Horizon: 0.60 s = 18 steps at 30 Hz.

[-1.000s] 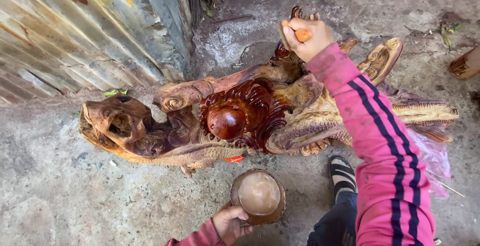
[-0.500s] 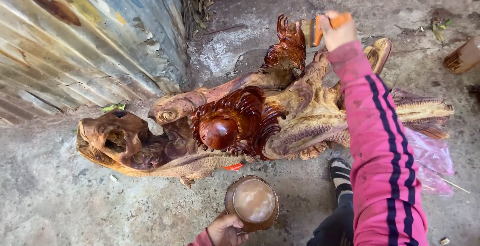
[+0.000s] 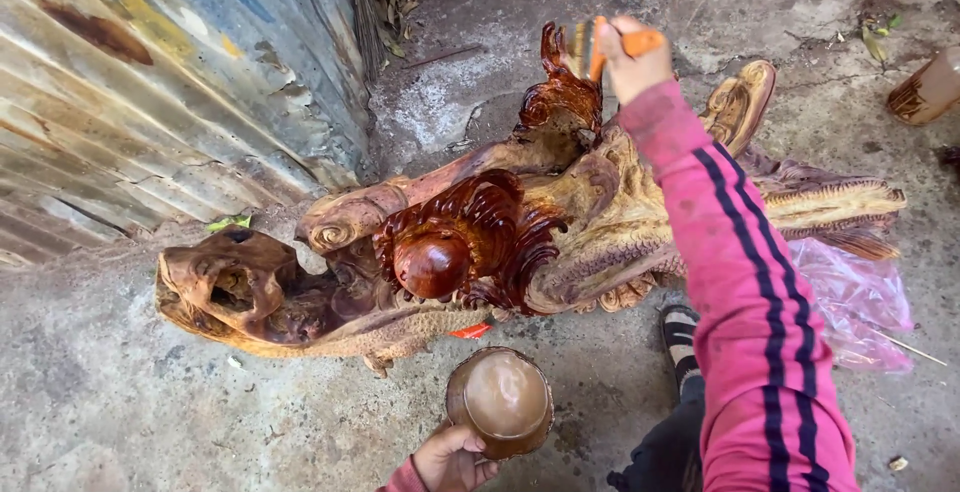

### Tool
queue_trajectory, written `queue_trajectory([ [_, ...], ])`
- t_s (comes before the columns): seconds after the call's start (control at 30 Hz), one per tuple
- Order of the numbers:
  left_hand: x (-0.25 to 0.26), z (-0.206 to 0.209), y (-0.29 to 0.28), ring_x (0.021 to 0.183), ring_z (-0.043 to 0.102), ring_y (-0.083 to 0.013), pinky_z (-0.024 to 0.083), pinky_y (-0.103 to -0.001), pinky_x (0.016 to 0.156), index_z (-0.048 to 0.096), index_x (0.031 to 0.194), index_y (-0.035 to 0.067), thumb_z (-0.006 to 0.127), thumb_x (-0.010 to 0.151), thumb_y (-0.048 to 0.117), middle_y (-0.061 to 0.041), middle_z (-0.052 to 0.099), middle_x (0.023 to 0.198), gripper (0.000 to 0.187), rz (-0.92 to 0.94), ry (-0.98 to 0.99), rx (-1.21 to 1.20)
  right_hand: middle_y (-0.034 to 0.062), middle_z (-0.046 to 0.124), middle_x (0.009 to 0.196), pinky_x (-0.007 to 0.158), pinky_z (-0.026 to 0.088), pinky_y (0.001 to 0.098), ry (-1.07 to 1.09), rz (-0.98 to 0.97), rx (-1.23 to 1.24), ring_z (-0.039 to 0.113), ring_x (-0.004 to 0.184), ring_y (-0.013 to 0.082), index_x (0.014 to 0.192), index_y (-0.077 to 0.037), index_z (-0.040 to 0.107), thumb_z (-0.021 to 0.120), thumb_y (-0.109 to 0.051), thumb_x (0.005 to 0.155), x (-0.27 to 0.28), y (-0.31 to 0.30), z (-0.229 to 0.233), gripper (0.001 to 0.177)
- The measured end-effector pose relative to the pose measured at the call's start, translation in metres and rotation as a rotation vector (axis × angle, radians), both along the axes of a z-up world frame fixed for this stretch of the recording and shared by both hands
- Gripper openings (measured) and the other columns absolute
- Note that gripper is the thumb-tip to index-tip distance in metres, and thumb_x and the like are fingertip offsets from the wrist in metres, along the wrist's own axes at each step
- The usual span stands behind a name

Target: Applying a dark stain or finish to an intricately carved wooden sculpture using a paintbrush and a small bowl of liquid.

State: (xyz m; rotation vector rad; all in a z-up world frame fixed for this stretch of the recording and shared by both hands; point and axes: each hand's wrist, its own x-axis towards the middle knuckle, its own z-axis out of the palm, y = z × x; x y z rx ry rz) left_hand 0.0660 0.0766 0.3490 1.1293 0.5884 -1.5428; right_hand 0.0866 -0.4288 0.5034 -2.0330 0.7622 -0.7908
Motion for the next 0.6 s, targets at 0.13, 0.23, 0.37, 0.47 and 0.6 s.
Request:
queue_trajectory([
  [0.13, -0.001, -0.002, 0.009, 0.096, 0.060, -0.0301, 0.052, -0.037, 0.069, 0.059, 0.138, 0.005, 0.069, 0.065, -0.007, -0.018, 0.065, 0.117, 0.074, 0.011, 0.047, -0.080, 0.0016, 0.061, 0.086, 0.052, 0.052, 0.0204, -0.324, -0.018, 0.527, 0.053, 0.061, 0.0081, 0.112, -0.002, 0.047, 0.051, -0.008, 0.093, -0.023, -0.023, -0.078, 0.020],
  [0.23, 0.000, -0.001, 0.012, 0.088, 0.060, -0.0293, 0.052, -0.037, 0.067, 0.058, 0.137, 0.000, 0.068, 0.065, -0.007, -0.020, 0.065, 0.107, 0.073, 0.005, 0.022, -0.079, 0.0026, 0.062, 0.083, 0.048, 0.053, 0.0206, -0.613, 0.145, 0.969, 0.059, 0.060, 0.0101, 0.102, 0.000, 0.052, 0.052, 0.001, 0.084, -0.025, -0.037, -0.112, 0.017],
  [0.37, -0.010, -0.020, 0.024, 0.093, 0.062, -0.0310, 0.052, -0.039, 0.069, 0.065, 0.117, -0.001, 0.068, 0.067, -0.004, -0.018, 0.069, 0.114, 0.050, 0.059, -0.063, -0.105, -0.0030, 0.058, 0.069, 0.047, 0.055, 0.0216, 0.229, -0.066, -0.081, 0.061, 0.055, 0.0098, 0.076, -0.016, 0.055, 0.047, -0.019, 0.116, -0.044, 0.004, -0.037, 0.041],
  [0.47, -0.008, 0.007, 0.022, 0.091, 0.058, -0.0313, 0.054, -0.038, 0.066, 0.061, 0.131, -0.006, 0.067, 0.067, -0.005, -0.023, 0.063, 0.116, 0.065, 0.028, -0.047, -0.083, 0.0241, 0.061, 0.132, 0.103, 0.059, 0.0442, -0.710, 0.324, 1.042, 0.067, 0.120, 0.0336, 0.077, -0.004, 0.064, 0.065, 0.003, 0.083, -0.046, 0.017, -0.051, 0.009],
  [0.6, -0.004, 0.012, 0.033, 0.087, 0.058, -0.0307, 0.048, -0.037, 0.067, 0.058, 0.137, 0.000, 0.065, 0.064, -0.004, -0.022, 0.065, 0.116, 0.074, 0.029, -0.037, -0.081, 0.0052, 0.062, 0.073, 0.047, 0.049, 0.0264, 0.385, 0.076, 0.018, 0.048, 0.051, 0.0129, 0.097, -0.008, 0.070, 0.052, -0.027, 0.112, -0.087, 0.017, -0.068, 0.030],
])
